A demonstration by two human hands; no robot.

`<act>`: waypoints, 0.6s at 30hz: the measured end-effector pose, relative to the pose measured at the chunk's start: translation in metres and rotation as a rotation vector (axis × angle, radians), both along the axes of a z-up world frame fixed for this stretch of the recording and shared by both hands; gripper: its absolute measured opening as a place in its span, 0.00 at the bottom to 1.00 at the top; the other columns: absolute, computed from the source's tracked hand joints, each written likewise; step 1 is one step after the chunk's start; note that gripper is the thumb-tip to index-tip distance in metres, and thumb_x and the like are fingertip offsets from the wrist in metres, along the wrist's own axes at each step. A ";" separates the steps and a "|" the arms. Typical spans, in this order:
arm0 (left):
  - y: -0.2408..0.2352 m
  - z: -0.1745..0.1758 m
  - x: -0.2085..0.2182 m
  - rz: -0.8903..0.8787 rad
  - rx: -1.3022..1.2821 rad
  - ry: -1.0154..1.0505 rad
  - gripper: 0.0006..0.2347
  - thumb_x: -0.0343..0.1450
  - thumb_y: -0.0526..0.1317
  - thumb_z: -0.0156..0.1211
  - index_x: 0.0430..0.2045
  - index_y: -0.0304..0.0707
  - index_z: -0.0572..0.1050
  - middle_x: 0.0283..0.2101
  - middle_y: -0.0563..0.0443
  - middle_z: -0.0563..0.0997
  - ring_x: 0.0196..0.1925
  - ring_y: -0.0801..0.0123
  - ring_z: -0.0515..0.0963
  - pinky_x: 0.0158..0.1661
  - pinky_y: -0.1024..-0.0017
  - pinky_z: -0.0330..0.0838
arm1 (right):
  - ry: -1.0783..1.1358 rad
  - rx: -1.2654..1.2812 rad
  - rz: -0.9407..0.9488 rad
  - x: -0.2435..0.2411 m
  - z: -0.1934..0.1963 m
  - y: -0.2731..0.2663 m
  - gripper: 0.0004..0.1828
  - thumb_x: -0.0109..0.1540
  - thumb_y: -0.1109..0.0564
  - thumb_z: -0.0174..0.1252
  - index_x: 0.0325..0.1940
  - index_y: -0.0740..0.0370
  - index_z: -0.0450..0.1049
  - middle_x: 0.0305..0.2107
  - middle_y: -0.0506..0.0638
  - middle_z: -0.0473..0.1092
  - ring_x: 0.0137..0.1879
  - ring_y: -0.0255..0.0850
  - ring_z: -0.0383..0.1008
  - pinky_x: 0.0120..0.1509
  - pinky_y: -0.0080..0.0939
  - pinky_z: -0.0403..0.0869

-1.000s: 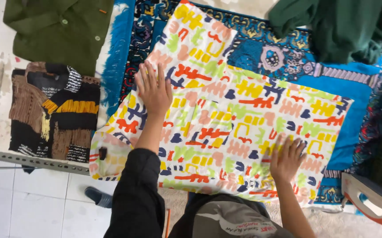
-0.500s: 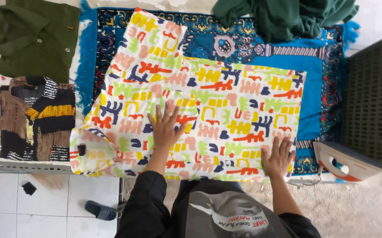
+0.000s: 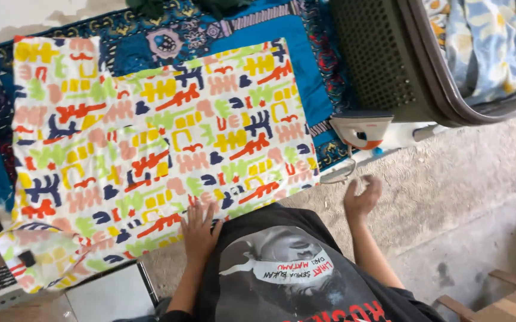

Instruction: The person irons a colorful patterned cloth on a table covered with a blue rug. They spray water on the cloth, smooth it with their hands, and use an iron to press it flat. The person folds the cloth and continues ironing different sections.

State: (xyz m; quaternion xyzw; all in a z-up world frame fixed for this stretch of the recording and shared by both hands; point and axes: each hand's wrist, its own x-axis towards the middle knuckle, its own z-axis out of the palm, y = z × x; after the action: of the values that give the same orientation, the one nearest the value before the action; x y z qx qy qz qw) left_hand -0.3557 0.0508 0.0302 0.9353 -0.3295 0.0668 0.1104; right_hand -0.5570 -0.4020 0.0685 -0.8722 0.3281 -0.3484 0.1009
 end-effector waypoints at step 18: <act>0.048 0.019 -0.029 0.454 0.028 0.544 0.35 0.76 0.61 0.39 0.75 0.43 0.43 0.78 0.34 0.44 0.79 0.44 0.40 0.68 0.35 0.36 | -0.848 0.872 -0.183 0.035 0.035 -0.227 0.19 0.65 0.61 0.65 0.57 0.65 0.68 0.50 0.61 0.69 0.55 0.53 0.72 0.61 0.52 0.80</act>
State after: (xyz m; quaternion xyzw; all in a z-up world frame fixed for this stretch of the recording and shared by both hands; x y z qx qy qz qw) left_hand -0.3843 0.0990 0.0489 0.9696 -0.0727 -0.1667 0.1638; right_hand -0.5215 -0.6290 0.1038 -0.5042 0.4453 -0.5060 0.5399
